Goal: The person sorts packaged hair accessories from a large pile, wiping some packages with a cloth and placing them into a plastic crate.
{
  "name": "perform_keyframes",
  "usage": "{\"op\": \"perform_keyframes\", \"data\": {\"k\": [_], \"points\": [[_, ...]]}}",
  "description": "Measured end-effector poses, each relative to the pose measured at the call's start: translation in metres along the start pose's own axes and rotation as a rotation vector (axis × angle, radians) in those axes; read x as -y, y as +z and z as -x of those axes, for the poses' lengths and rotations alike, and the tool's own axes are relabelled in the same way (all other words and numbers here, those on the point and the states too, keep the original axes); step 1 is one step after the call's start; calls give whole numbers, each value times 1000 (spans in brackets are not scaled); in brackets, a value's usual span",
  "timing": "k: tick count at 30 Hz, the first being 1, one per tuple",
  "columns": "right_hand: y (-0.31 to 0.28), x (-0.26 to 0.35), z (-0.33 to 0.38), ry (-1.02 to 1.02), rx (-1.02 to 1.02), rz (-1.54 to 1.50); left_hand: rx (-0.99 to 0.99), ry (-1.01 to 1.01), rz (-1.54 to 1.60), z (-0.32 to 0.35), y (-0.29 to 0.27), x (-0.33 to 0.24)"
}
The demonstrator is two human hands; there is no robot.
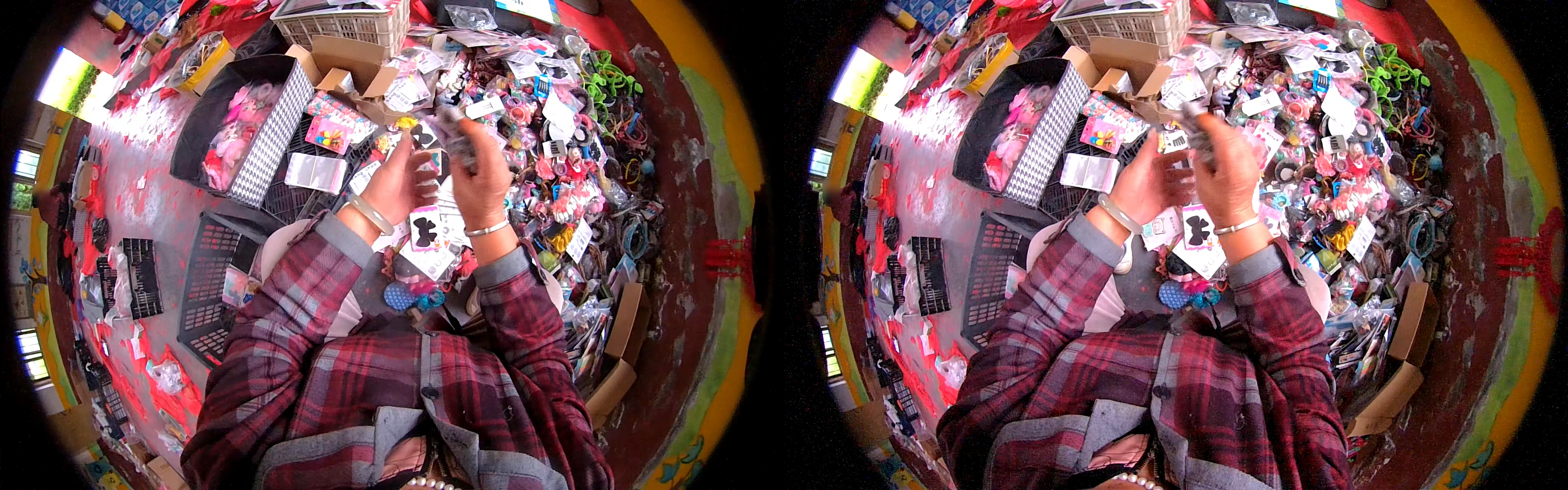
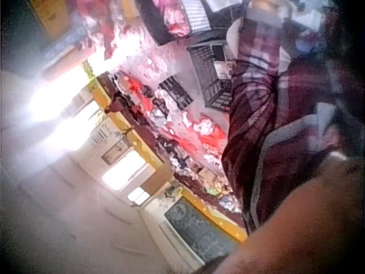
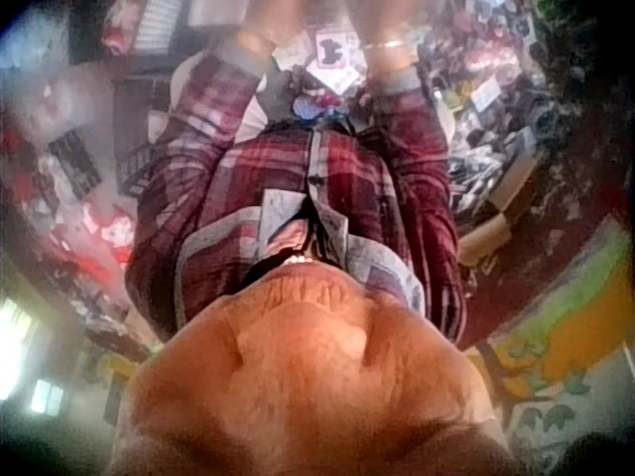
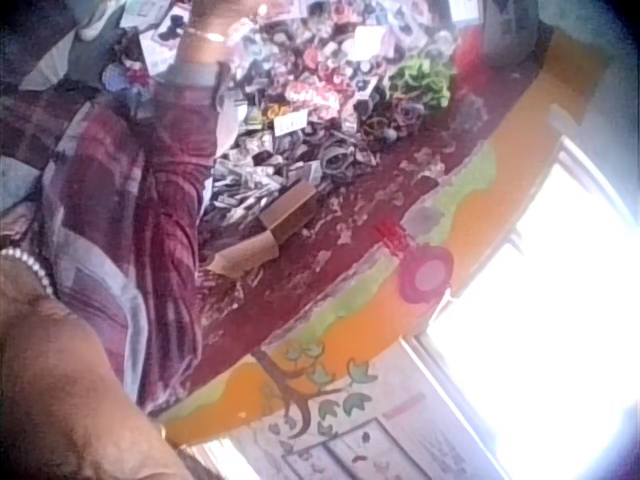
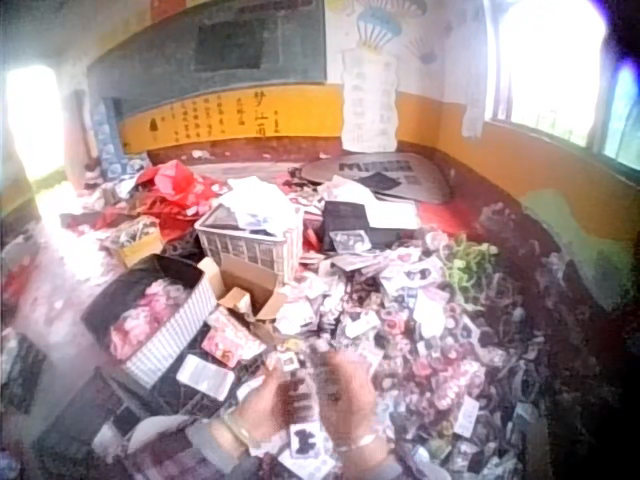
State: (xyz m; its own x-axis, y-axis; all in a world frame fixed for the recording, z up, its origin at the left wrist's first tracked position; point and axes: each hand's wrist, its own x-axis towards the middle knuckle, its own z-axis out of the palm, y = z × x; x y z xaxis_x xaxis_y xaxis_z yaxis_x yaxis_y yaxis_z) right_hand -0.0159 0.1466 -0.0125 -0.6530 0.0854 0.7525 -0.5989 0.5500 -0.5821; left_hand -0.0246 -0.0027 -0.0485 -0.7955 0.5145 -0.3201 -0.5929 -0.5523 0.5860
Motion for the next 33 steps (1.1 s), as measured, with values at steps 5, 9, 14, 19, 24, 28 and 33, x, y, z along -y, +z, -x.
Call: {"op": "perform_keyframes", "data": {"k": [5,9,14,19,24,28,33], "points": [[5,29,7,-350,313,113,215,175,237,16,27,-26],[10,37,14,-286,417,-13,49,347,101,9,6,-30],[-11,39,7,327,251,-555,-18,436,194,8,7,-39],[-20,27,-13,630,-42,-948,153,420,92,9,26,-22],[16,22,20,216,285,-199,65,289,215,17,48,1],[24,12,19,192,263,-51,90,334,279,10,45,8],[27,-11,14,348,157,-136,102,267,302,5,31,11]]}}
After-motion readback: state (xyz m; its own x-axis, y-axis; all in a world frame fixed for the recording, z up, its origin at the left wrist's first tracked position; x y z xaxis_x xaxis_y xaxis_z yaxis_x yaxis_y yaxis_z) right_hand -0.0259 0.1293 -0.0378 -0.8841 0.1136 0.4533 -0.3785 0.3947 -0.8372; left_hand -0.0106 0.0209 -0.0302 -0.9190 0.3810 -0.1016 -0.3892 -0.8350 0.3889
